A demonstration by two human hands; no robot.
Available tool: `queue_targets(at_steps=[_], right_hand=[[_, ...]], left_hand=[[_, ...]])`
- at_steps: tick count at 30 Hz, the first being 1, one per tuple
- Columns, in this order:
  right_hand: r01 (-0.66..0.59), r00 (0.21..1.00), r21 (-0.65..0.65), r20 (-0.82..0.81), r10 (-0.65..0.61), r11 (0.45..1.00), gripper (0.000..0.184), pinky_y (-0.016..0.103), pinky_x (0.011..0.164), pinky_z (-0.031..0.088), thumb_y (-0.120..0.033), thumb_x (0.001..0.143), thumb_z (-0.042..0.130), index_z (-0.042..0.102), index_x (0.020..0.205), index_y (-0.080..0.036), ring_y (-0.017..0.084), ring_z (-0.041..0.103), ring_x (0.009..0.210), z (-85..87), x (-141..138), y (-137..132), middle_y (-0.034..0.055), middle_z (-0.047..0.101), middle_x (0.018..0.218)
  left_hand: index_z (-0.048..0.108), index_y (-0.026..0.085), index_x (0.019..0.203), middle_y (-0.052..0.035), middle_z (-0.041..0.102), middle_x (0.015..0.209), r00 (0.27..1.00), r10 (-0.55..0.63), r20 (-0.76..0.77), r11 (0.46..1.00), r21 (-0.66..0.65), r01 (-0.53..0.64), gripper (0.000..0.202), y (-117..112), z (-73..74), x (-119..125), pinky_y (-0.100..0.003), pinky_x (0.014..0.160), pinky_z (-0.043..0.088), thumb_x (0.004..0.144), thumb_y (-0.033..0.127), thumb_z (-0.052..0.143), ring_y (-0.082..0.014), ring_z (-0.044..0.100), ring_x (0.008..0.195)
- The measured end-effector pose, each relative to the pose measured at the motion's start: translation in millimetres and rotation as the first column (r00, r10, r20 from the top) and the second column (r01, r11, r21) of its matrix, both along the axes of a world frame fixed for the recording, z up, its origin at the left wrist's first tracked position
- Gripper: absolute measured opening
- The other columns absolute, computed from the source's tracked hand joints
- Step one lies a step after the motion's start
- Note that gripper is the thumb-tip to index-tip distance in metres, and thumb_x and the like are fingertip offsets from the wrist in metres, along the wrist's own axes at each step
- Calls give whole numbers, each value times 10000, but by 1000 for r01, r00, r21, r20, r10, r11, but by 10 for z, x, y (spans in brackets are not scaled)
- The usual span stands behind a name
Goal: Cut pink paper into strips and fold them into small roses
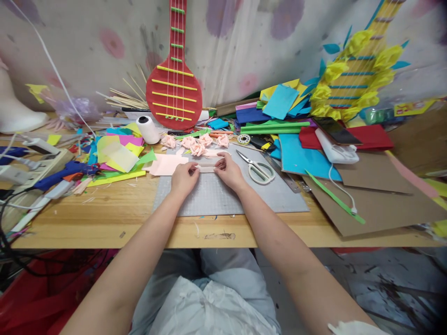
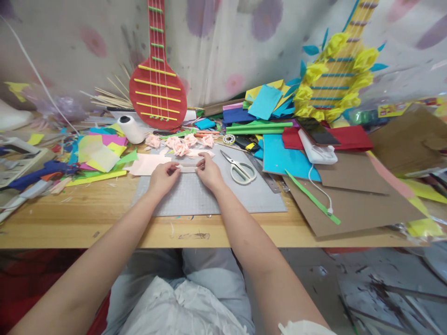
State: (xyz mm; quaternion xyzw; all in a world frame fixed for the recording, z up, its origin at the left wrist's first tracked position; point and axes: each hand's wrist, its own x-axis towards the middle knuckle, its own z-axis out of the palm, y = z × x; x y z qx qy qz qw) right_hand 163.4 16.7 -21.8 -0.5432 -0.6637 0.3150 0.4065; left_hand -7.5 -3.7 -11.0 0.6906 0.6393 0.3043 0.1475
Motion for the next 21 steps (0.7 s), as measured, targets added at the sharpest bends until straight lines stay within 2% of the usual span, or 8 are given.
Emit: queue_targets(at_steps=[8, 15, 21], right_hand=[[141, 988, 32, 60, -143, 990, 465, 283, 689, 442, -156, 682, 537, 409, 1125, -213, 102, 545, 655, -43, -97, -10, -25, 541, 843], [140, 979, 50, 140, -146, 989, 498, 279, 687, 430, -134, 674, 482, 400, 1162, -197, 125, 543, 700, -45, -114, -26, -3, 552, 847], [131, 952, 102, 264, -153, 986, 507, 298, 700, 427, -116, 687, 421, 407, 1190, -175, 162, 549, 764, 4, -157, -80, 50, 581, 909]], left_hand=[[622, 211, 1032, -23, 673, 865, 996, 73, 59, 997, -29, -71, 296, 63, -36, 27, -291, 725, 422, 776, 299, 502, -180, 577, 840], [541, 199, 1091, -4, 658, 797, 993, 100, 61, 995, -24, -99, 345, 56, -21, 75, -298, 737, 417, 752, 263, 537, -186, 569, 845], [480, 195, 1145, -25, 646, 806, 993, 106, -48, 993, 62, -103, 402, 8, -13, 113, -323, 782, 410, 747, 219, 530, -220, 536, 923]])
